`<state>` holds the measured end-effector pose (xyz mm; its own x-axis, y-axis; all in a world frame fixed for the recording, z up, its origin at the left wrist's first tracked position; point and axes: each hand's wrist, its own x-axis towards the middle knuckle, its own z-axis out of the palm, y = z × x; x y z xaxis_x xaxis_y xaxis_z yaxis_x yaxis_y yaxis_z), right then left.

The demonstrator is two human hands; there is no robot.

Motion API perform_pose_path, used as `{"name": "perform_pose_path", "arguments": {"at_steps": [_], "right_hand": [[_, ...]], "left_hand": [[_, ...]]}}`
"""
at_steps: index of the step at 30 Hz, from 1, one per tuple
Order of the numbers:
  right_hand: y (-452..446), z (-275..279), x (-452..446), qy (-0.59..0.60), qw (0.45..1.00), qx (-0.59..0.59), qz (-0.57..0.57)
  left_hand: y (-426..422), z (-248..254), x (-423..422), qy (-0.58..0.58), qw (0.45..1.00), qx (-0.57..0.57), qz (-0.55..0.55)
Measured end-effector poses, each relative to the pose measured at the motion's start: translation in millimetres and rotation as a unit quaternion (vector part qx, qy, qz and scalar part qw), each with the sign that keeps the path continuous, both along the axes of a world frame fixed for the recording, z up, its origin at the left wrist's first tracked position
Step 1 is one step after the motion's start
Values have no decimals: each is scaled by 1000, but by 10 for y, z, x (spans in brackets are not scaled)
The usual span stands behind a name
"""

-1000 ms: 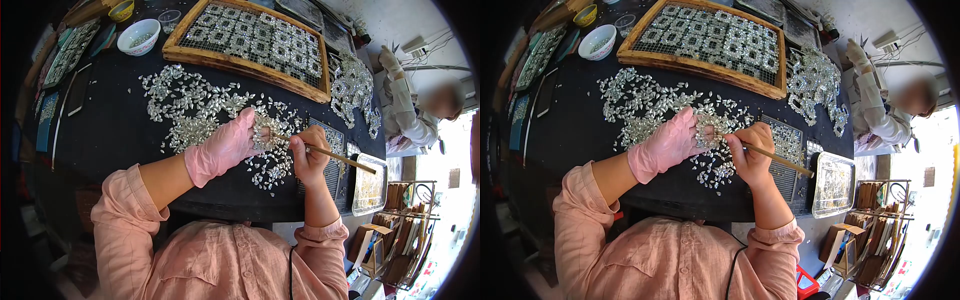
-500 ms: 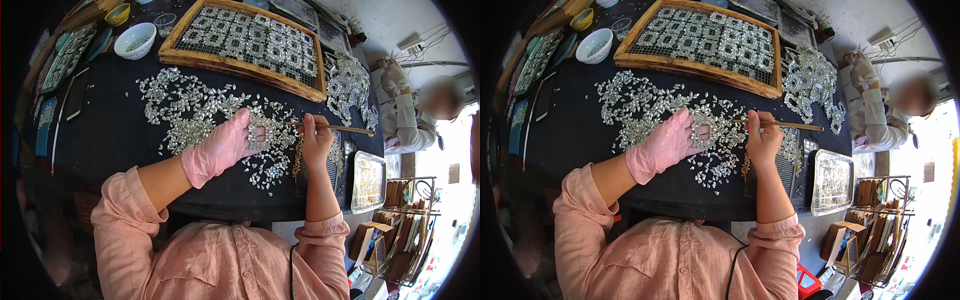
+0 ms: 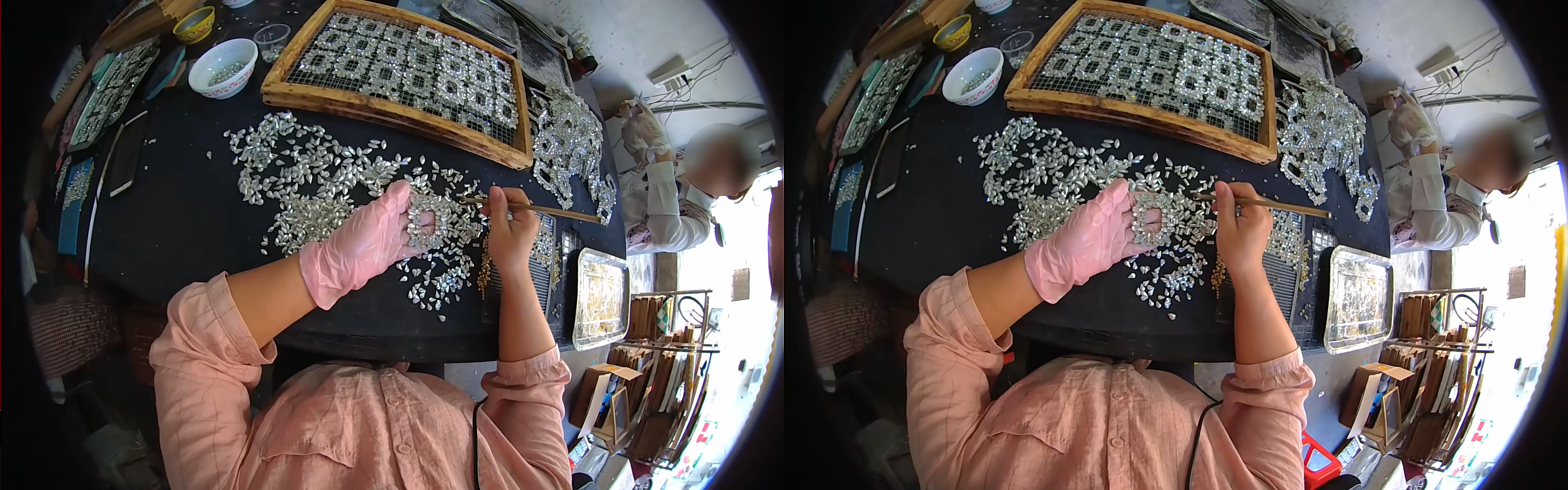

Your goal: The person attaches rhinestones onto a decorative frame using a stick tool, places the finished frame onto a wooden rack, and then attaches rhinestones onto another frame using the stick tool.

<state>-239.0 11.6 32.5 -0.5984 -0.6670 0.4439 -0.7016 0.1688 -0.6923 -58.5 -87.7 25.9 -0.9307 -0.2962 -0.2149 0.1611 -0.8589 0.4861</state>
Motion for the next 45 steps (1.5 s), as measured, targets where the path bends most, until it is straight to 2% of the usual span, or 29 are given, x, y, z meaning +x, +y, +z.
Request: {"name": "perform_pose_path", "arguments": {"at_steps": [2,8,11,14,19,32,38,41,44,45], "right_hand": [[13,-31,-11,2,1000,-28,0],[102,60,39,-115,985,-100,79],[132,160,133,-213,949,-150,179],[122,139,155,-284,919,-144,234],[118,133,133,-284,923,-113,235],[108,126,140,-277,925,-104,239],[88,89,117,-322,915,-143,198],[96,91,112,-306,922,-141,193],[95,112,42,-205,960,-158,110],[92,117,12,-172,973,-124,86]], "left_hand": [[6,46,-1,-1,1000,-9,2],[0,28,-2,-18,999,-22,-18],[-2,-27,-16,-19,999,-26,-36],[-9,-76,-18,-19,998,-26,-63],[21,31,-7,13,996,-26,-80],[36,36,2,-4,995,-30,-100],[24,36,5,6,994,-28,-102],[18,-1,-3,8,994,-27,-101],[5,-19,4,1,995,-37,-95],[14,30,13,-14,996,-39,-83]]}}
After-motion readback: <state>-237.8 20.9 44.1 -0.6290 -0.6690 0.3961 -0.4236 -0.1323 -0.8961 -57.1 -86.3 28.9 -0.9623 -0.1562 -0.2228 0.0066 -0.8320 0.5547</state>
